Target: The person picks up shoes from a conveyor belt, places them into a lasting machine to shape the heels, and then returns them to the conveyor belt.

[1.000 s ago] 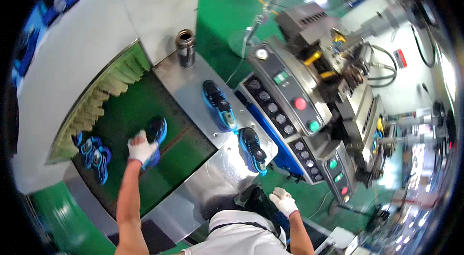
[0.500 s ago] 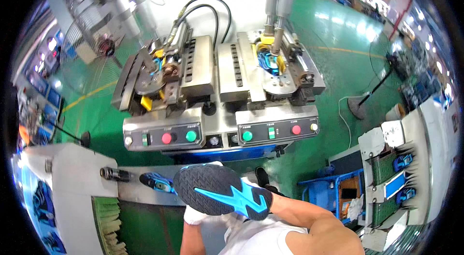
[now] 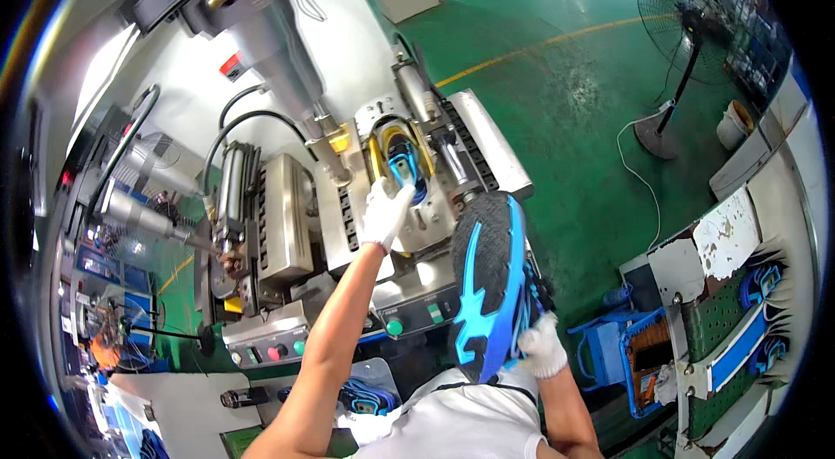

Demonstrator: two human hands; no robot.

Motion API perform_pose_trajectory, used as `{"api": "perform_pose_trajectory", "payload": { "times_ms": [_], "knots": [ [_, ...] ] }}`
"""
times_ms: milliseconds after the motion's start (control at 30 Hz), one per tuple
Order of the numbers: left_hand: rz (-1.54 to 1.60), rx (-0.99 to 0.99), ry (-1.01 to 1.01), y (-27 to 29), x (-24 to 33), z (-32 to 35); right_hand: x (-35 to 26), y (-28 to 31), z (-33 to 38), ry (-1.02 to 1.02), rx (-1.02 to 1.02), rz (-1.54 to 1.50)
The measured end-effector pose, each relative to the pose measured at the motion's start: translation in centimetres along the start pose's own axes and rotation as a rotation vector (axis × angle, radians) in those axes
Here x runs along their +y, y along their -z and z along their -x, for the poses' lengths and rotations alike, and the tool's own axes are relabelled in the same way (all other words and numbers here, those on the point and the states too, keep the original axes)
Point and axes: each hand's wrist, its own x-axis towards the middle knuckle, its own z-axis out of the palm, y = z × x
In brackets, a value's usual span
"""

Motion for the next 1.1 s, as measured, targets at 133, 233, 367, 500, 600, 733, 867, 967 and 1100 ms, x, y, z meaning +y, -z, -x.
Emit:
{"api": "perform_pose_trajectory", "payload": {
  "times_ms": [133,233,367,500,600,733,867,967,1100],
  "knots": [
    [0.057,0.145,0.15,-5.4,-4.6,-10.1,-0.8,4.4,5.7,-0.042,0.152,0.046],
    [-0.167,0.233,0.248,-9.8,-4.2,-12.5,-2.1,3.8,7.9,0.008,0.393,-0.017],
    [-0.129,-0.015,0.174,-7.2,-5.3,-15.1,-1.5,6.1,10.1,0.066,0.36,0.96],
    [0.382,0.014,0.146,0.2,-6.7,-14.1,-3.3,4.4,4.1,0.424,-0.001,1.554],
    [0.523,0.049,0.037,3.7,-3.7,-5.4,-4.0,2.1,-1.3,0.521,-0.055,1.561],
    [0.545,0.201,0.011,8.1,-6.7,8.2,-2.6,-3.5,-13.0,0.156,-0.063,0.952],
    [0.575,0.056,0.301,13.9,-10.5,22.7,2.0,-8.1,-30.2,-0.269,-0.072,0.406],
    [0.595,0.221,0.512,13.3,-16.2,32.9,7.7,-8.0,-41.4,-0.122,0.131,1.52],
    [-0.097,0.422,0.975,12.5,-21.5,47.4,16.3,-4.8,-45.5,0.083,0.168,1.874]
  ]
}}
